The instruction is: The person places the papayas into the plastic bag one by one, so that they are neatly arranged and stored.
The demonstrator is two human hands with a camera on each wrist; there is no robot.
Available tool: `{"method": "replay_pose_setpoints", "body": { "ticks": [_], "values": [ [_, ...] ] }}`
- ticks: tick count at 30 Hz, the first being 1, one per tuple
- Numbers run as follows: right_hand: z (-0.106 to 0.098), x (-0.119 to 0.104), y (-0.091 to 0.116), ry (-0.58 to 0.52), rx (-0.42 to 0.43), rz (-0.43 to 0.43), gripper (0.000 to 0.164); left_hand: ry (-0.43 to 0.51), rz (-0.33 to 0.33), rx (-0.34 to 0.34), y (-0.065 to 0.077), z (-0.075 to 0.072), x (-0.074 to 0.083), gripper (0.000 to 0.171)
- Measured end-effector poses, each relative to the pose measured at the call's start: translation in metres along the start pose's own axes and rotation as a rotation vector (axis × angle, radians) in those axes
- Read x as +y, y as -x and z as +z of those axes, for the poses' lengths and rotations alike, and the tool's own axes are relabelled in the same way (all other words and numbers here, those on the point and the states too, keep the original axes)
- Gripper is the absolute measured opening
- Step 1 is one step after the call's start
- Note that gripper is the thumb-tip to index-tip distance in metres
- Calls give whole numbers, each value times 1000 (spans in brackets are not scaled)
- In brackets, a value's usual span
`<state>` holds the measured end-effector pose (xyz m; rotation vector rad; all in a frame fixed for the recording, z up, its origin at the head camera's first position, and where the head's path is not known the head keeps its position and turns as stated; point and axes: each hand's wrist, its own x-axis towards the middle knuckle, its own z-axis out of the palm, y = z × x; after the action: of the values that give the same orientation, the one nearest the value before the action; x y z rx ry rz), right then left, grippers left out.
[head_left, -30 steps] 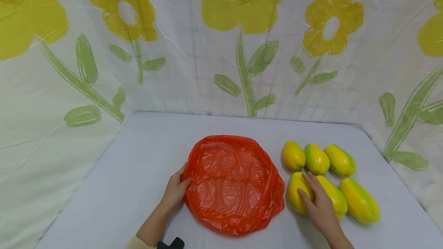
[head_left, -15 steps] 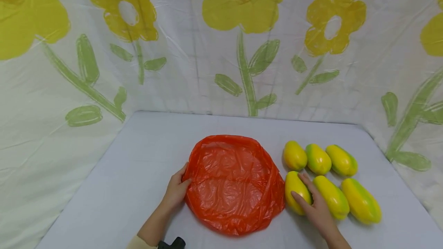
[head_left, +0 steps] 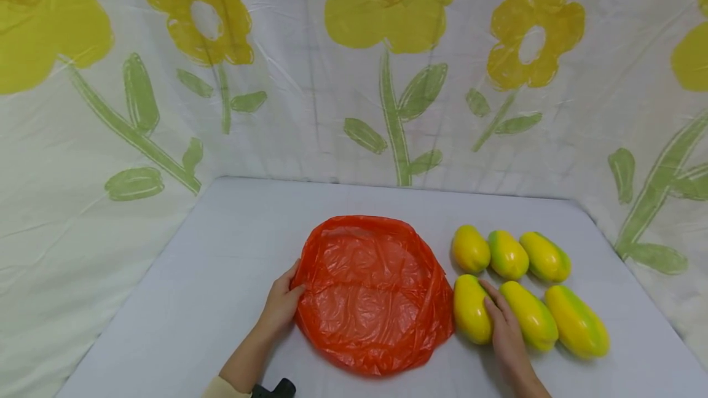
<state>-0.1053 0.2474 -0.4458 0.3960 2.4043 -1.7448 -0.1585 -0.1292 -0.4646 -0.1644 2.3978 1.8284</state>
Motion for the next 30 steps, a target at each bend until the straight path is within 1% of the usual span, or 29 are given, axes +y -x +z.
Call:
{"method": "replay_pose_setpoints", "body": {
  "ticks": [6,15,21,30],
  "values": [
    [0,3,-1,-52,9,8,54,24,15,-10,2,0,1,55],
    [0,4,0,-59,28,-1,53,9,24,-11,1,0,2,54],
    [0,-1,2,-62,60,-11,54,38,30,-17,1,-1,2,54],
    [1,-3,5,-93,46,-5,55,47,25,-29,3,-1,3,55]
  ]
}}
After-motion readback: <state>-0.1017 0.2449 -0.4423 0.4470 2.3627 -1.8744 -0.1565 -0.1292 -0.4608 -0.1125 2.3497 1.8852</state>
